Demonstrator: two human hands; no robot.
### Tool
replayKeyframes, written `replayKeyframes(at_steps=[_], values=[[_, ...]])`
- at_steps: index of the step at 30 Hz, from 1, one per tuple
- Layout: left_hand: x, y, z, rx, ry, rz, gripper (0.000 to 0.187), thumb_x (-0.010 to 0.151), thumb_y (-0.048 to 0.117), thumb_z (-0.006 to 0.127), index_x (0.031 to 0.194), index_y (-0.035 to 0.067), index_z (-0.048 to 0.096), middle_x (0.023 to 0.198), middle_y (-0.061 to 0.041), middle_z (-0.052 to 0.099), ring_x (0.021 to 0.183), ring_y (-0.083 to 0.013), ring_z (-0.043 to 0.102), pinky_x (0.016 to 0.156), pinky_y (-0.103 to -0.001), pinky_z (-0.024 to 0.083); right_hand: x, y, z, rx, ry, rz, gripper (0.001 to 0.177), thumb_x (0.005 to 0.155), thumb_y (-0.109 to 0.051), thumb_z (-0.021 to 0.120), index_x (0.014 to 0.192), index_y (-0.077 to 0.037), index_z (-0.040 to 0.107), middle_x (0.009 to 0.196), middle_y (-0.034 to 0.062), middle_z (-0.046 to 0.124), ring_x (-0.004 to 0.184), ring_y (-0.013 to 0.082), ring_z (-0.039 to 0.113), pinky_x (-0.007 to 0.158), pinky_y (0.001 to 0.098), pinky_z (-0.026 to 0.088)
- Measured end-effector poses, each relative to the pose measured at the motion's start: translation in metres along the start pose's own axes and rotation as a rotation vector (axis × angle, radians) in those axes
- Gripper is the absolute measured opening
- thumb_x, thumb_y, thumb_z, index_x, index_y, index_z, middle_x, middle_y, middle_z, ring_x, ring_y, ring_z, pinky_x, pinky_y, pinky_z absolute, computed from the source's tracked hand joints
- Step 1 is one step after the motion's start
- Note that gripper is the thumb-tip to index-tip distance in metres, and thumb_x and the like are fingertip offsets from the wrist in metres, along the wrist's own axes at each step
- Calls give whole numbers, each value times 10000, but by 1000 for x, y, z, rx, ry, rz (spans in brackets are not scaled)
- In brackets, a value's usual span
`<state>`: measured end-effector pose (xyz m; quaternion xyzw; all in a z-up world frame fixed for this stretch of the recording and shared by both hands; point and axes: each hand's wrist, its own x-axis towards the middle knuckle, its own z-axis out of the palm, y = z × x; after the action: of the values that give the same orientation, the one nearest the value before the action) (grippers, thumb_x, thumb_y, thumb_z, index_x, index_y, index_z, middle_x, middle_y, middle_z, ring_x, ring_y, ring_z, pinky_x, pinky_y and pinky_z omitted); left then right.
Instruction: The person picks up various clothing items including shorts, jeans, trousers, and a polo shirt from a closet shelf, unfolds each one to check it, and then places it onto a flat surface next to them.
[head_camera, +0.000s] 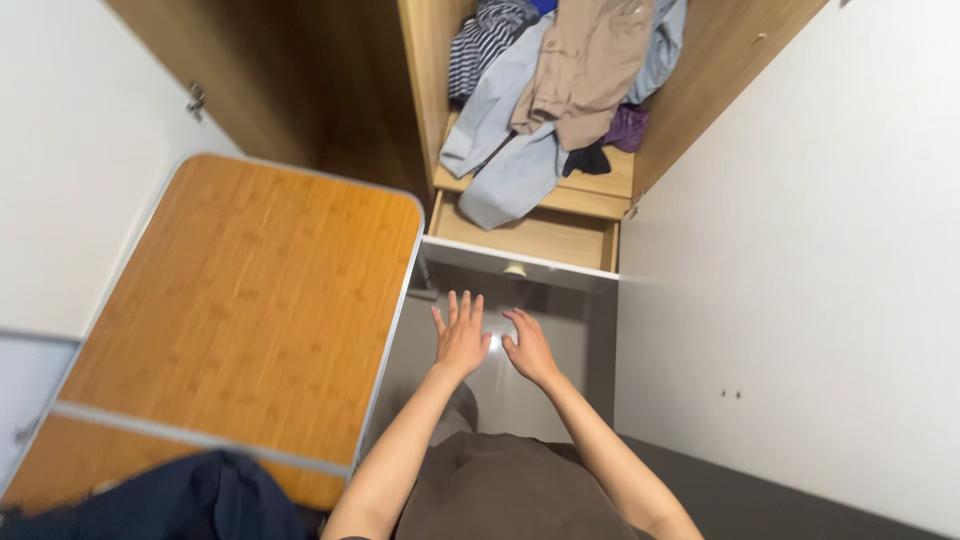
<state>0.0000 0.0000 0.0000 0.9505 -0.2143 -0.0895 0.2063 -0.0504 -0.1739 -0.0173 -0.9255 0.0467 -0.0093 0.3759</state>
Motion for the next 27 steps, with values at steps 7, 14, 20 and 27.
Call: replayKeyframes(at_steps=[7,14,20,27], values=[[98,-32,-39,-59,-18,16,788,916,329,667,1563,65,303,1638,-196,253,1544,-427,103,1188,-708,69,92,9,-5,-44,58,58,527,846,-147,689,1351,-46,577,1464,221,511,1379,402,448,1138,440,376],[185,-57,-51,-209,-15,43,757,929,298,666,1558,56,322,1626,-208,288,1539,-428,153,1192,-626,204,155,6,-15,15,163,180,533,849,-139,681,1359,-34,566,1399,212,563,1317,393,508,1100,437,422],[267,-48,-42,-353,71,134,726,923,254,680,1532,15,365,1580,-254,364,1495,-456,284,1199,-521,290,218,24,-41,76,242,230,532,857,-127,665,1368,-30,558,1409,209,557,1340,387,496,1069,425,447],[379,-10,-30,-567,188,89,674,892,230,714,1463,-12,448,1493,-253,495,1397,-419,474,1150,-451,406,322,84,-68,102,287,176,541,840,-137,693,1349,-1,570,1372,219,597,1312,383,545,1104,428,427]])
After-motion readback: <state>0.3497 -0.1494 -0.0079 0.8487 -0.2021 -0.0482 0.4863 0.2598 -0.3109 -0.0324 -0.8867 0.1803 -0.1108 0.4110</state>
